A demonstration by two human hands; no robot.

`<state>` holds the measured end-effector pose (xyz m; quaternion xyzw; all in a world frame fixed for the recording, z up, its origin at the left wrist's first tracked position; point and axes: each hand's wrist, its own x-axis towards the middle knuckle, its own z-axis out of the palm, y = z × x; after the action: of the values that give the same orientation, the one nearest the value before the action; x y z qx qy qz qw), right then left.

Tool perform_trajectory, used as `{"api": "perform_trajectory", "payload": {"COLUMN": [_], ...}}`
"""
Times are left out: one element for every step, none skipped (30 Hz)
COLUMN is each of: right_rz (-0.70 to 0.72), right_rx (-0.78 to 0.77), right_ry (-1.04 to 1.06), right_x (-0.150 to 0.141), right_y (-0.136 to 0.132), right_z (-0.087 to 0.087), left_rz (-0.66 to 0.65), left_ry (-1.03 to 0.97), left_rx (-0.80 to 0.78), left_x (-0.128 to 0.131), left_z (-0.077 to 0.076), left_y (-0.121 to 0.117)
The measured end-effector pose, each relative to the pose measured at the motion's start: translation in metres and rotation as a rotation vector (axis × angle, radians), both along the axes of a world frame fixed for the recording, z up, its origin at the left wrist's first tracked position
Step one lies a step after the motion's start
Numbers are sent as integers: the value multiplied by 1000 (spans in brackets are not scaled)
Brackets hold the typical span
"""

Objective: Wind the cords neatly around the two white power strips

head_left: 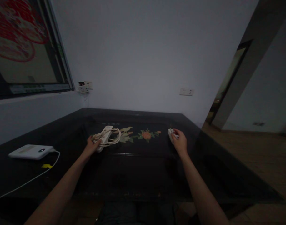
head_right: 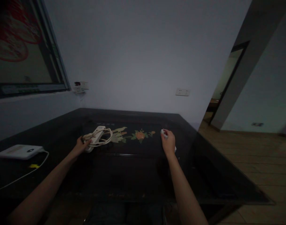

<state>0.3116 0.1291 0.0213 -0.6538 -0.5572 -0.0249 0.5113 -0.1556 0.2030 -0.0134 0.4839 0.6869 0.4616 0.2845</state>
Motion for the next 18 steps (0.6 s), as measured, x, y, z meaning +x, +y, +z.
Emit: {"api": "perform_trajectory", "payload": {"right_rz": [-115, -203, -253, -267, -248, -209, -165, -131, -113, -111, -117, -120, -113, -92, -56, -7, 49, 118], "right_rx": [-52, -132, -223, -314, -393, -451, -489, -513, -529, -539, -544, -540, -521, -487, -436, -377, -322, -267], "right_ry": [-31, -44, -41, -28, -14, -7, -8, -16, -23, -23, -9, 18, 58, 108, 164, 227, 295, 367], "right_x": [12, 23, 32, 39, 44, 47, 50, 52, 53, 54, 54, 53, 51, 48, 42, 33, 21, 7], "right_y": [5, 9, 12, 14, 15, 17, 18, 20, 21, 22, 22, 22, 22, 21, 19, 18, 16, 15], "right_z": [0, -1, -5, -10, -15, -21, -27, -31, -34, -35, -36, -34, -32, -29, -26, -22, -19, -15], "left_rz": [3, 11, 30, 68, 121, 179, 227, 249, 232, 158, 42, -86, -217, -366, -526, -660, -774, -855], "left_ry": [4, 13, 31, 62, 111, 172, 235, 295, 324, 328, 322, 302, 268, 225, 174, 111, 50, -10], "left_rx": [0, 2, 10, 30, 74, 149, 253, 385, 533, 641, 703, 734, 735, 696, 629, 550, 454, 342], "left_x": [0, 0, -1, -2, -3, -2, 1, 6, 14, 26, 41, 59, 79, 99, 120, 140, 158, 174], "left_z": [2, 3, 5, 8, 11, 15, 20, 26, 31, 37, 43, 47, 50, 51, 51, 48, 44, 39], "left_y": [-1, -2, -4, -5, -8, -11, -16, -21, -28, -35, -42, -50, -57, -64, -69, -73, -76, -78]}}
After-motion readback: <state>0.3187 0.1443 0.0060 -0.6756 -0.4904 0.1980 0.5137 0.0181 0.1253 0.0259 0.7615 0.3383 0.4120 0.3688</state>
